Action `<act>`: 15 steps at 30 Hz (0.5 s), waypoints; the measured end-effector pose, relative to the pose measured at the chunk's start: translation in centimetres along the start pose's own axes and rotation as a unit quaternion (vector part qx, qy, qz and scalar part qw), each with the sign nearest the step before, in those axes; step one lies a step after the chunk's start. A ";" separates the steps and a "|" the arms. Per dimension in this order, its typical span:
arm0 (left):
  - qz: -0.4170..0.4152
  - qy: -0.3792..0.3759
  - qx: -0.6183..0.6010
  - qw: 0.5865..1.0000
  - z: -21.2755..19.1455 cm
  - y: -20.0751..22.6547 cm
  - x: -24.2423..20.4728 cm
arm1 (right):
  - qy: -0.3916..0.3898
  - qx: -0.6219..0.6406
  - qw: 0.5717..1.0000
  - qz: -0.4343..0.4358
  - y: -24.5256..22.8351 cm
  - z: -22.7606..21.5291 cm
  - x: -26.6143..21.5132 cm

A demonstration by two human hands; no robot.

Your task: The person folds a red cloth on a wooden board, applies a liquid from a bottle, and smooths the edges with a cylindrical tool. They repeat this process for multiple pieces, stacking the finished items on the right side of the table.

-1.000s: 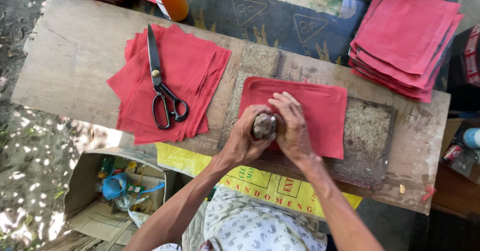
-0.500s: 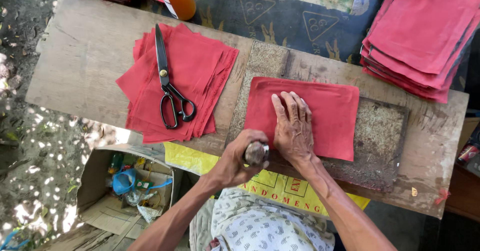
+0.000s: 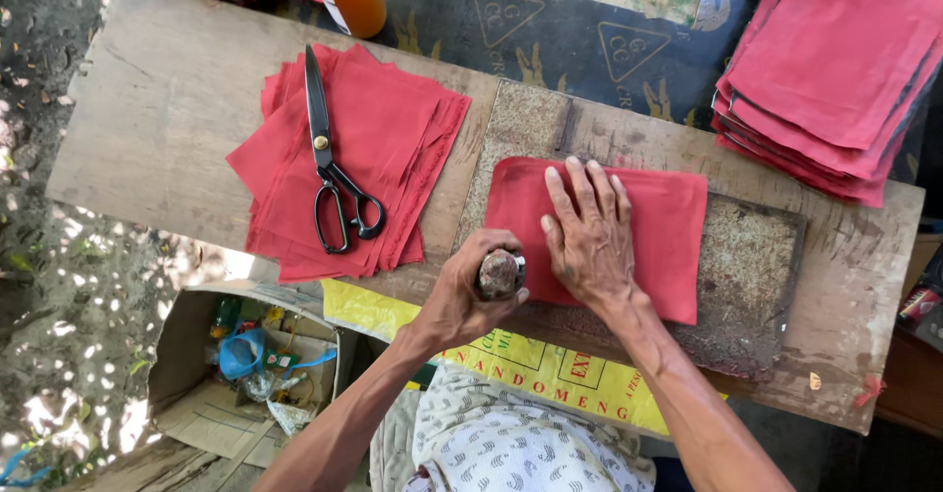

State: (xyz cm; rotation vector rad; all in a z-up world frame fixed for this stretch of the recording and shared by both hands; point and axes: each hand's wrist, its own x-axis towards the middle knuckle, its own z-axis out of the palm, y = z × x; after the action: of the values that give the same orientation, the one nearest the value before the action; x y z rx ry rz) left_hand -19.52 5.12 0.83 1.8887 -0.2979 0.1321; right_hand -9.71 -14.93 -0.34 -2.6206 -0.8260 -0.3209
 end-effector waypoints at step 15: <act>0.033 0.100 0.000 0.994 -0.4 -0.3 8.1 | -0.011 0.024 0.999 -0.027 -2.3 -1.1 -1.6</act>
State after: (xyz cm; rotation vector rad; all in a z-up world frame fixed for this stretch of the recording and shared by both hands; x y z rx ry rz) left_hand -11.65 4.44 2.54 1.8485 -0.2232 0.3641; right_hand -12.39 -14.46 0.78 -2.5649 -0.9018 -0.2827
